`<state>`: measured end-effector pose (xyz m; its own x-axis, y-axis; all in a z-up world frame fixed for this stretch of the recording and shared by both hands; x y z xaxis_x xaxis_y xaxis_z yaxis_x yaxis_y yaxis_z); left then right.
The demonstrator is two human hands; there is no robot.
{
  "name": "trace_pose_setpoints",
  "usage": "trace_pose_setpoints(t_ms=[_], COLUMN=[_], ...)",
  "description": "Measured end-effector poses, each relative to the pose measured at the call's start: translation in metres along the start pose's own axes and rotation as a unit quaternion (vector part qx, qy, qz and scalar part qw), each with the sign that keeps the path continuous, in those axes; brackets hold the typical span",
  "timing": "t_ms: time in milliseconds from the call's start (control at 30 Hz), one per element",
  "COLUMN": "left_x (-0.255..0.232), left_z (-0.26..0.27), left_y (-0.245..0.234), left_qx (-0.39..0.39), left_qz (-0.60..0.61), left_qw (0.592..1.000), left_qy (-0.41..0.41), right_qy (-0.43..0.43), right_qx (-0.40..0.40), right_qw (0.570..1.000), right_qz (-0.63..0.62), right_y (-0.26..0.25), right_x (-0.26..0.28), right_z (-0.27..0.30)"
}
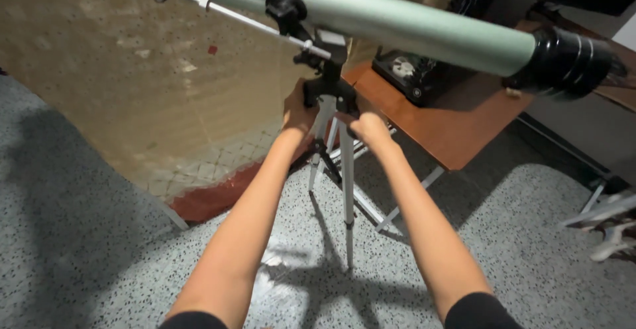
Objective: Cleaning a computer monitor, desk surface, and peripherals using a cloth and a brush.
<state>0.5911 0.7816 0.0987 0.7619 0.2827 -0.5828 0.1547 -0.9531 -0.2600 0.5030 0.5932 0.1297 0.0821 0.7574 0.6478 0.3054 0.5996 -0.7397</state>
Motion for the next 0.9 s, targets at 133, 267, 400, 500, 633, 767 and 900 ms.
trace_pose_setpoints(t_ms=[133,267,400,500,633,767,900], left_x=[-0.020,-0.023,-0.012,0.012,0.027,0.032,0.008], left_z=[0.004,0.007,0.018,0.026,0.030,0.030,0.028], left_y=[-0.018,-0.021,-0.020,-0.008,-0.004,0.000,-0.010], left_qx=[-0.008,0.049,0.087,0.102,0.098,0.097,0.094], left_qz=[-0.007,-0.021,-0.056,-0.055,-0.046,-0.025,0.007], left_qw=[1.000,0.989,0.979,0.990,0.990,0.994,0.995], left_qy=[-0.011,-0.136,-0.174,-0.084,-0.093,-0.034,-0.017], right_qy=[-0.135,-0.035,0.045,0.059,0.043,0.034,0.056], right_qx=[-0.062,-0.030,0.005,-0.016,-0.044,-0.025,0.004], right_qw=[0.988,0.998,0.998,0.992,0.992,0.995,0.994], right_qz=[-0.028,-0.050,0.047,0.113,0.108,0.090,0.098], right_y=[-0.018,-0.019,0.001,0.039,0.045,0.038,0.028], right_x=[0.046,0.047,0.035,-0.023,-0.032,-0.021,-0.006], right_z=[0.030,0.041,0.051,0.036,0.030,0.040,0.052])
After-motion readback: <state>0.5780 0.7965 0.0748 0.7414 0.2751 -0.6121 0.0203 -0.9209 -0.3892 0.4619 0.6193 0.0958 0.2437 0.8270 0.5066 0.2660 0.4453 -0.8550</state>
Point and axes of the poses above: each hand's wrist, its own z-axis away from the middle knuckle, its own y-axis out of the palm, x = y × z, the point moved 10 cm from there along -z, towards the middle knuckle, and after that the axes turned 15 degrees about y, right-handed, at the moved point
